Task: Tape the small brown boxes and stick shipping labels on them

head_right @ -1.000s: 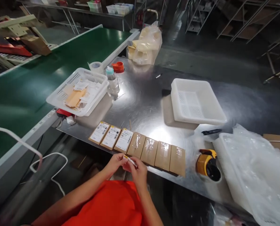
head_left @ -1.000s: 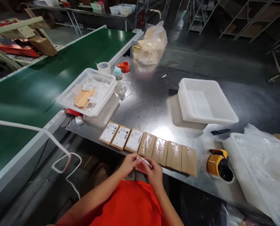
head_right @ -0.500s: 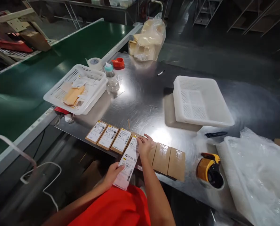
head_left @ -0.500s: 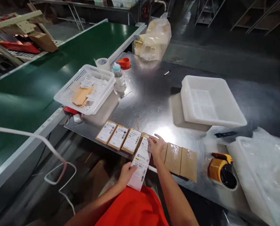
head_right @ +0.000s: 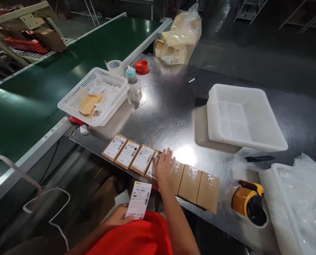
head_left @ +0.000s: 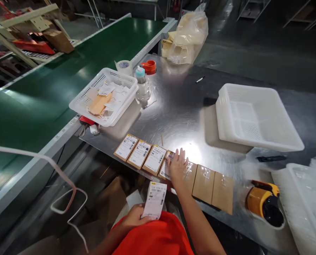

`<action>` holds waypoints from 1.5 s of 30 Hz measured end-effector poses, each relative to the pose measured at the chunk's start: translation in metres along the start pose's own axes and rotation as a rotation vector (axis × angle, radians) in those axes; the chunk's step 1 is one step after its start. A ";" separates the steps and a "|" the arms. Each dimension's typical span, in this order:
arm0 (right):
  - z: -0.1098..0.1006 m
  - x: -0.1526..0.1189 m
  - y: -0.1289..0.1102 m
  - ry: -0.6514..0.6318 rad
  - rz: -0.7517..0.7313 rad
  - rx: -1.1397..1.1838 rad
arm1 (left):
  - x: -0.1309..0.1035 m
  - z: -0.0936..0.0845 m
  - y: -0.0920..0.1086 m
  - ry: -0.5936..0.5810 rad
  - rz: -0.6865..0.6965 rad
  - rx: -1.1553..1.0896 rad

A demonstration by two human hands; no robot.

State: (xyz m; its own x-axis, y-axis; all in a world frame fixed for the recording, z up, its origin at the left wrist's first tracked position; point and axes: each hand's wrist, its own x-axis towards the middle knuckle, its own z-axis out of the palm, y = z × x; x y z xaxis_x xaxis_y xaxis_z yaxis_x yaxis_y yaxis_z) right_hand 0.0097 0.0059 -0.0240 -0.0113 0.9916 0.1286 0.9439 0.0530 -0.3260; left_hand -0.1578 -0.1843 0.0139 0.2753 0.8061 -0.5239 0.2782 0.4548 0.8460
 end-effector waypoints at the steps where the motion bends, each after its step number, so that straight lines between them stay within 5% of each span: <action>1: 0.001 -0.007 -0.005 -0.077 -0.090 -0.023 | -0.004 -0.004 0.006 -0.009 0.039 0.061; 6: 0.003 -0.025 -0.024 -0.273 -0.135 -0.029 | -0.005 -0.014 0.028 0.038 0.093 0.204; 9: -0.008 -0.018 -0.021 -0.315 -0.052 0.223 | 0.008 -0.015 0.036 0.051 0.121 0.203; 15: -0.066 -0.022 0.016 -0.320 0.125 0.909 | 0.036 -0.006 0.058 -0.082 0.204 0.140; 19: -0.101 -0.045 0.034 -0.332 0.288 1.167 | 0.053 0.009 0.062 -0.199 0.124 0.154; 24: -0.116 -0.074 0.039 -0.252 0.299 1.061 | 0.075 0.026 0.080 0.043 0.143 -0.077; 30: -0.110 -0.090 0.051 -0.152 0.271 0.976 | 0.096 0.058 0.101 0.098 0.011 -0.482; 36: -0.076 -0.045 0.076 -0.072 0.284 0.857 | 0.096 0.100 0.067 0.412 -0.098 -0.504; 41: -0.049 -0.003 0.090 0.073 0.315 0.508 | 0.082 0.109 0.040 0.346 -0.177 -0.566; 45: -0.034 0.003 0.094 0.120 0.300 0.423 | 0.077 0.109 0.019 0.295 -0.199 -0.530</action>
State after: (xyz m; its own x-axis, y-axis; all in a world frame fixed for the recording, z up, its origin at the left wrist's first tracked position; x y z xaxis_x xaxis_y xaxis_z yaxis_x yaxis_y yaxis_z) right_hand 0.1095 0.0101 -0.0221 0.3001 0.9514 0.0692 0.6835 -0.1639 -0.7113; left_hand -0.0310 -0.1545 -0.0208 -0.0203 0.7231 -0.6905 -0.2162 0.6711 0.7091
